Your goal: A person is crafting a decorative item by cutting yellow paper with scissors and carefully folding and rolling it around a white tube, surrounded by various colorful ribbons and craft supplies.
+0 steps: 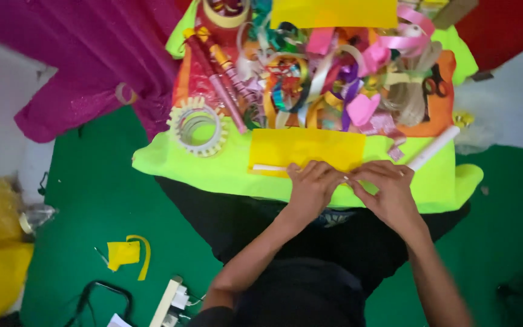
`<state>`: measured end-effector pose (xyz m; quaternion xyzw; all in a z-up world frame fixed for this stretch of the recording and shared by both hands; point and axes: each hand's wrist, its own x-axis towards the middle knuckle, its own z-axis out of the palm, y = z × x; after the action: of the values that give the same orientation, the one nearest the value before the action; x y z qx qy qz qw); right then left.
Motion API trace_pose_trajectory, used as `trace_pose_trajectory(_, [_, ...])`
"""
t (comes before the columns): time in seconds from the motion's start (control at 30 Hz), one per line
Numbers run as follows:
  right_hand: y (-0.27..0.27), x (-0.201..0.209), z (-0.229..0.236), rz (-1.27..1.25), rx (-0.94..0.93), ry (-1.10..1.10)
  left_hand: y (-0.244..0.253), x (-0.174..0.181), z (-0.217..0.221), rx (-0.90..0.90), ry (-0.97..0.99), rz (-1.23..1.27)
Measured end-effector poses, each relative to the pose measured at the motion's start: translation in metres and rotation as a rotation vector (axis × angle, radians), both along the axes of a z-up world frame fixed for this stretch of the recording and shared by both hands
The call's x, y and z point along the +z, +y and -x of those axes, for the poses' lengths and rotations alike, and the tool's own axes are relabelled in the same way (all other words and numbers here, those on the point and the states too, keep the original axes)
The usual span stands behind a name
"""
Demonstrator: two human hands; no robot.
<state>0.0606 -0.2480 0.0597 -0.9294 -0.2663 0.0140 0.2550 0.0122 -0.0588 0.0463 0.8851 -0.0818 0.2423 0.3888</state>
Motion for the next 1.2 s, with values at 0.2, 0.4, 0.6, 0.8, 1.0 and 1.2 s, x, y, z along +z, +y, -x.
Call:
trace_pose_trajectory(0.2, [0.036,0.038,-0.014,-0.209,-0.021,-0.137,-0.001,-0.027,-0.004,0.033,-0.086,0.042])
trace_pose_trajectory(0.4, [0.187,0.039,-0.035,-0.595,0.157,0.097,-0.02,-0.098,-0.011,0.284,-0.286,-0.237])
trace_pose_trajectory(0.6, [0.287,0.036,-0.073,-0.427,0.12,0.205,-0.013,-0.084,-0.01,0.275,-0.298,-0.243])
trace_pose_trajectory(0.8, [0.323,-0.024,-0.12,-0.264,0.026,0.398,-0.016,-0.079,-0.014,0.258,-0.269,-0.217])
trace_pose_trajectory(1.0, [0.331,-0.042,-0.127,-0.214,0.008,0.456,-0.011,-0.073,-0.011,0.22,-0.241,-0.2])
trace_pose_trajectory(1.2, [0.323,-0.002,-0.1,-0.271,0.081,0.383,-0.008,-0.068,-0.009,0.177,-0.21,-0.184])
